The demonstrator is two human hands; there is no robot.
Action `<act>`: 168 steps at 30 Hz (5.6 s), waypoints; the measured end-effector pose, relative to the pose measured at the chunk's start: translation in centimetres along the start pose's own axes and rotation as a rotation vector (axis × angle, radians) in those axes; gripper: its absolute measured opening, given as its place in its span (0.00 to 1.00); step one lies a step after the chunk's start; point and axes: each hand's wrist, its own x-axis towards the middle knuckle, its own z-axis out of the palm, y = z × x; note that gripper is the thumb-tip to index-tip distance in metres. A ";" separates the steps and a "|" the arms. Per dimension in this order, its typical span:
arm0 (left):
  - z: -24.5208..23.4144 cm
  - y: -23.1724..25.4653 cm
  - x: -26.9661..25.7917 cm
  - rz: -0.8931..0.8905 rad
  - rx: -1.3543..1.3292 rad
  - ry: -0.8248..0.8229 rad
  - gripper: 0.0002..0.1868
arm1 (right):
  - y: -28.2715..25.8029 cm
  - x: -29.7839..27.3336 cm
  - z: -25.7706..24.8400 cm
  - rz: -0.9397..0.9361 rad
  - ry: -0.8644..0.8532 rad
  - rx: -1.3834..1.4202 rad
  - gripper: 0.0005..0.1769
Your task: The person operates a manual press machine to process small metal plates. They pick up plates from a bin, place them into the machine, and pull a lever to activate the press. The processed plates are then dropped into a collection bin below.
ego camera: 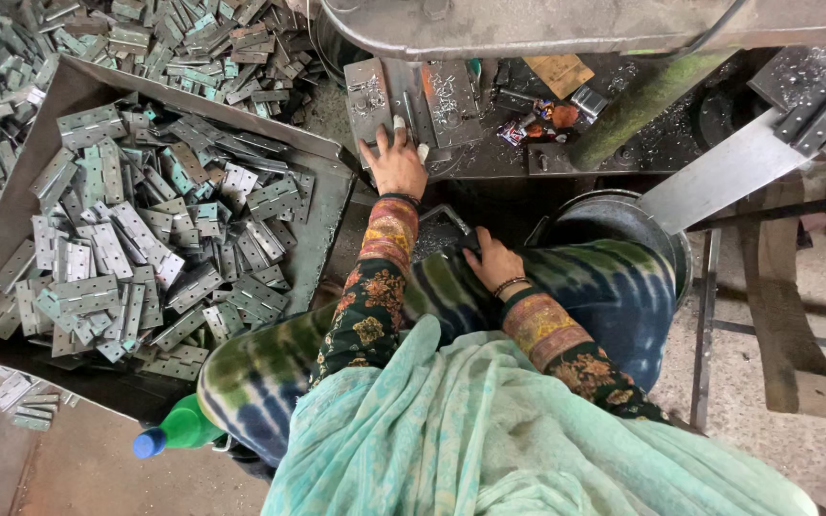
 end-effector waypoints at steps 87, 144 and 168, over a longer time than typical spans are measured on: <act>5.7 -25.2 -7.2 -0.333 0.061 -0.202 0.21 | -3.2 1.7 -7.1 0.030 -0.173 -0.189 0.36; 1.2 -0.5 -4.4 0.426 -0.272 0.221 0.18 | -4.3 0.8 -6.1 -0.020 -0.131 -0.066 0.33; 1.8 -2.3 0.8 0.073 -0.006 0.040 0.18 | 1.0 1.3 0.4 0.000 -0.014 -0.040 0.37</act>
